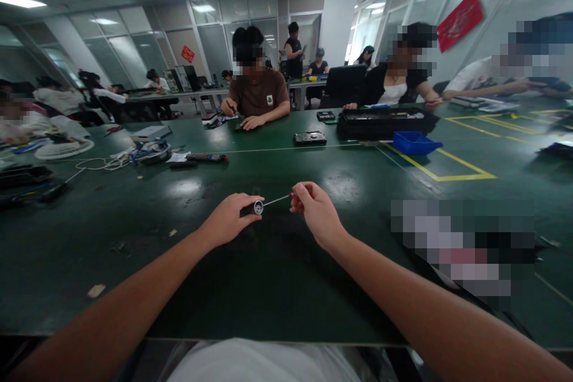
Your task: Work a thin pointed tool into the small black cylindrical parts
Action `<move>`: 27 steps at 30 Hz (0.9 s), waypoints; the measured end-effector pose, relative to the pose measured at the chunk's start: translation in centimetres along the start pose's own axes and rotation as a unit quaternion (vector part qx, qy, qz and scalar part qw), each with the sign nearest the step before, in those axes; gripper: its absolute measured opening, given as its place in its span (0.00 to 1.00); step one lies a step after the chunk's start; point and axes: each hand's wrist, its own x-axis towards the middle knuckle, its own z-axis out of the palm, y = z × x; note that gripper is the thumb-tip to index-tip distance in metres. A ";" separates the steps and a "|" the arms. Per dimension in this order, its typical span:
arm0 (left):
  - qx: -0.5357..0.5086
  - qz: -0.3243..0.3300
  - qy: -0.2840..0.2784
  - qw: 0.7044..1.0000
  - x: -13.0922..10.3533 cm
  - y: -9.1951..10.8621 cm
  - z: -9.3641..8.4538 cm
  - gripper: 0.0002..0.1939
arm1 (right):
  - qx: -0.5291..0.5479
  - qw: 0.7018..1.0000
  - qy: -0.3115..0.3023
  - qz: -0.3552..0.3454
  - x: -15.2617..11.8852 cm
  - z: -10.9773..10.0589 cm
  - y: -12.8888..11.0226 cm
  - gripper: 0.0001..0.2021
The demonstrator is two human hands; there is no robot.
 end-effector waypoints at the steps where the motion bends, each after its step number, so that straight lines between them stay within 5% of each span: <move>1: 0.001 0.001 -0.003 1.000 0.0 0.1 0.0 0.20 | -0.006 1.000 -0.004 -0.011 0.0 0.0 0.0 0.13; 13: 0.013 0.012 -0.019 1.000 0.0 0.2 0.2 0.21 | -0.206 0.972 -0.049 -0.097 -0.8 -0.3 -1.0 0.13; 27: -0.025 -0.029 -0.018 0.999 0.1 -0.2 0.4 0.18 | -0.303 0.946 0.006 -0.116 -1.1 -0.5 -1.6 0.12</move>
